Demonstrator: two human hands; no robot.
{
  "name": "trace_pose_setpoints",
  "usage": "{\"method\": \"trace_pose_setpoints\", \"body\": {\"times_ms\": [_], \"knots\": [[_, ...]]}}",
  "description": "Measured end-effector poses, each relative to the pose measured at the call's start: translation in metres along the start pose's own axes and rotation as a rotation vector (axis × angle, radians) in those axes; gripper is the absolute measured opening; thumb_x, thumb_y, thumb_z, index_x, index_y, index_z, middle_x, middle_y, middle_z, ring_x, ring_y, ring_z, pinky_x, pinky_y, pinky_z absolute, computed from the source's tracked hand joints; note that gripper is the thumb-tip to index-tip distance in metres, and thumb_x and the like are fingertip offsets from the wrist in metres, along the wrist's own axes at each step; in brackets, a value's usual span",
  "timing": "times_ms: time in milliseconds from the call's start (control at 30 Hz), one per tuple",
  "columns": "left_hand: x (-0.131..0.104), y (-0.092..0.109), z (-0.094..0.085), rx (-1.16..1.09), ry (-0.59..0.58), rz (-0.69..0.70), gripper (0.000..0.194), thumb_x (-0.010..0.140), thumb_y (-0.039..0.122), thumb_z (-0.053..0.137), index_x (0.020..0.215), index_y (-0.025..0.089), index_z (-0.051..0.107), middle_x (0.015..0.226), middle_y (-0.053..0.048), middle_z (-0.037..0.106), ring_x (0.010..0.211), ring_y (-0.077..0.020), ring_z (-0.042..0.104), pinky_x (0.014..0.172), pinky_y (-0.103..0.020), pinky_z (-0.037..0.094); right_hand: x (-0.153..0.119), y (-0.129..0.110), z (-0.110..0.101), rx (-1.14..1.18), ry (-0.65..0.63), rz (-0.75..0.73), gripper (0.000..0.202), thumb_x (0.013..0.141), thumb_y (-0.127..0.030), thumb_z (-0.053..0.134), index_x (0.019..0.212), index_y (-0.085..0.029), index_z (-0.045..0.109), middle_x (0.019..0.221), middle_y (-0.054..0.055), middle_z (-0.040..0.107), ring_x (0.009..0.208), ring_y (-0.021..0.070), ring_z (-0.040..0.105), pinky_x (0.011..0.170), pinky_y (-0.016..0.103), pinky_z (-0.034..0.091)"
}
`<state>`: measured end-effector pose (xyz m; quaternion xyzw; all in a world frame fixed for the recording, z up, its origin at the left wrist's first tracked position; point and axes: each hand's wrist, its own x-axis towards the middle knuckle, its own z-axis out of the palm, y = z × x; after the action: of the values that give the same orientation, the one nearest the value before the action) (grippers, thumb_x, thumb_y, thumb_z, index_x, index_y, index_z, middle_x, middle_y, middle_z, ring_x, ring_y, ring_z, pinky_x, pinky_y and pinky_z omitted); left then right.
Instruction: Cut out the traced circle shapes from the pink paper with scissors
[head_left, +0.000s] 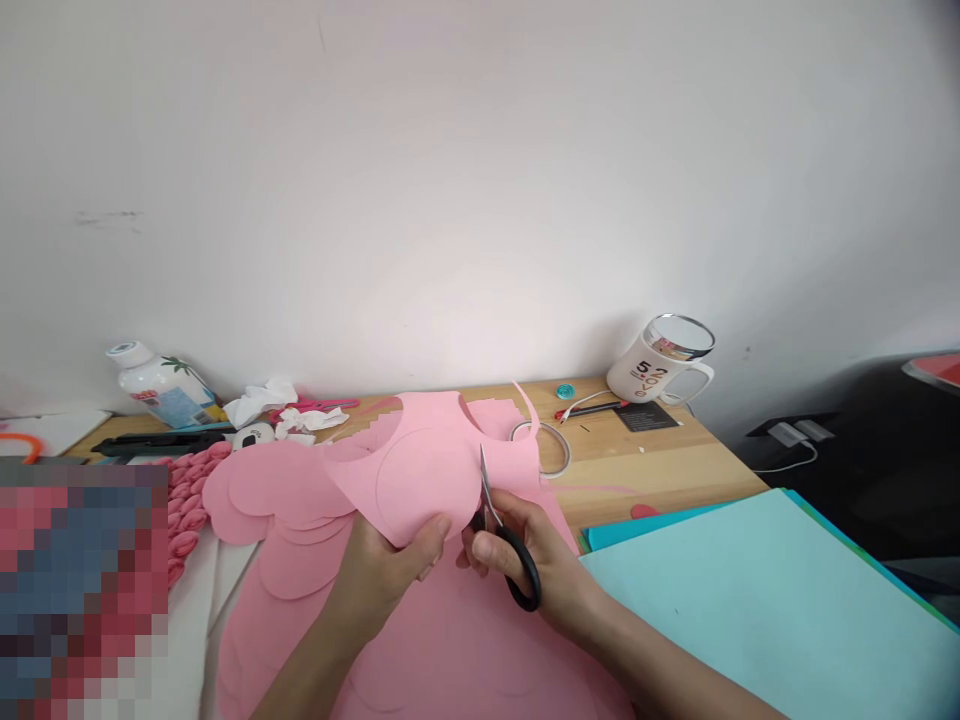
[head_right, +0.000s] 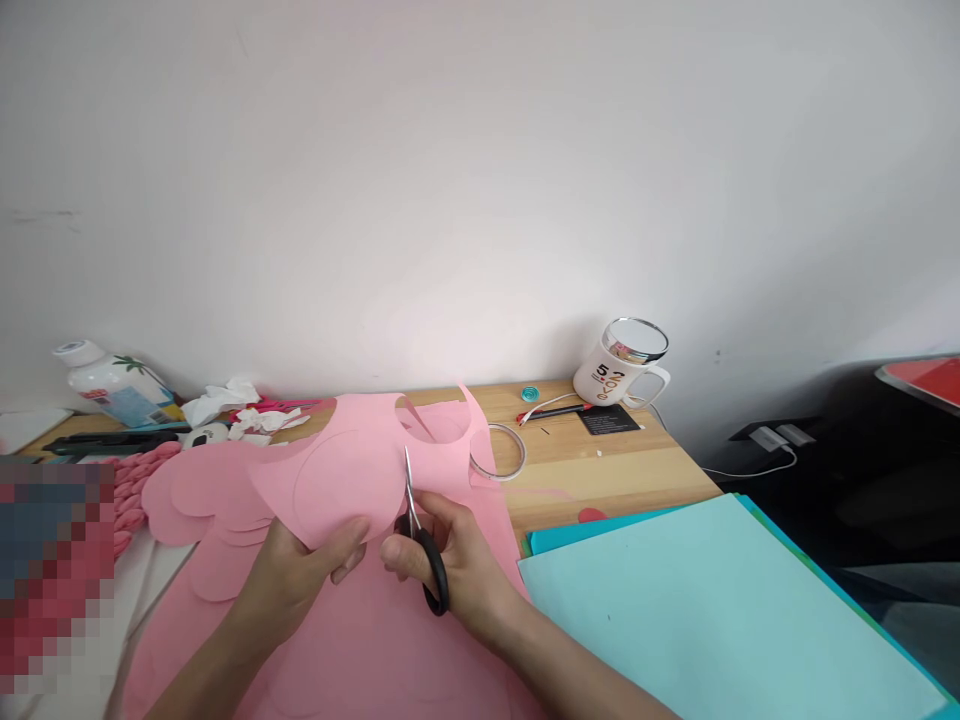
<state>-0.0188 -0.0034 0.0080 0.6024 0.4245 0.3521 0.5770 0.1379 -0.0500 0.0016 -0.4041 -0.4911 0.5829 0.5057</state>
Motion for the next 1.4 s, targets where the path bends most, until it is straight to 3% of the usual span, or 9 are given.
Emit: {"method": "trace_pose_setpoints", "body": {"times_ms": [100,267,433,967,1400], "knots": [[0.002,-0.003,-0.0032,-0.033,-0.025,-0.001,0.027,0.075,0.026,0.055,0.053,0.019,0.042,0.044,0.006,0.038,0.043,-0.0085,0.035,0.044,-0.025,0.029,-0.0001,-0.0021,0.0008,-0.006,-0.019,-0.025,0.038,0.076,-0.053,0.06,0.07,-0.018,0.049,0.066,-0.001,0.046,0.065,0.0148,0.046,0.061,0.028,0.037],[0.0009,-0.0022,-0.0031,-0.055,-0.043,-0.002,0.014,0.075,0.026,0.057,0.068,0.019,0.047,0.047,0.008,0.037,0.045,-0.0083,0.032,0.043,-0.024,0.028,-0.0003,-0.0078,0.003,0.016,-0.051,-0.05,0.031,0.08,-0.049,0.058,0.089,-0.02,0.051,0.069,-0.002,0.041,0.065,0.0137,0.039,0.062,0.026,0.033],[0.0001,0.0004,-0.0038,-0.078,-0.057,-0.014,0.016,0.074,0.028,0.059,0.072,0.019,0.046,0.049,0.008,0.036,0.046,-0.0078,0.032,0.043,-0.023,0.026,0.0013,-0.005,0.0002,-0.044,-0.033,-0.053,0.03,0.08,-0.045,0.06,0.072,-0.017,0.049,0.062,-0.005,0.034,0.057,0.0105,0.028,0.052,0.024,0.024],[0.0016,-0.0044,-0.0059,-0.103,-0.095,-0.037,0.019,0.075,0.027,0.059,0.065,0.018,0.045,0.048,0.007,0.037,0.046,-0.0073,0.031,0.044,-0.024,0.025,0.0028,0.0002,-0.0029,-0.083,0.022,0.006,0.037,0.074,-0.047,0.064,0.065,-0.018,0.043,0.06,-0.005,0.033,0.055,0.0095,0.028,0.049,0.022,0.023],[0.0017,-0.0057,-0.0062,-0.095,-0.102,-0.035,0.018,0.075,0.026,0.058,0.065,0.018,0.045,0.047,0.008,0.037,0.045,-0.0073,0.031,0.043,-0.024,0.025,0.0024,0.0017,-0.0032,-0.112,0.044,0.038,0.034,0.073,-0.049,0.064,0.069,-0.018,0.05,0.061,-0.004,0.037,0.055,0.0102,0.029,0.049,0.023,0.023]]}}
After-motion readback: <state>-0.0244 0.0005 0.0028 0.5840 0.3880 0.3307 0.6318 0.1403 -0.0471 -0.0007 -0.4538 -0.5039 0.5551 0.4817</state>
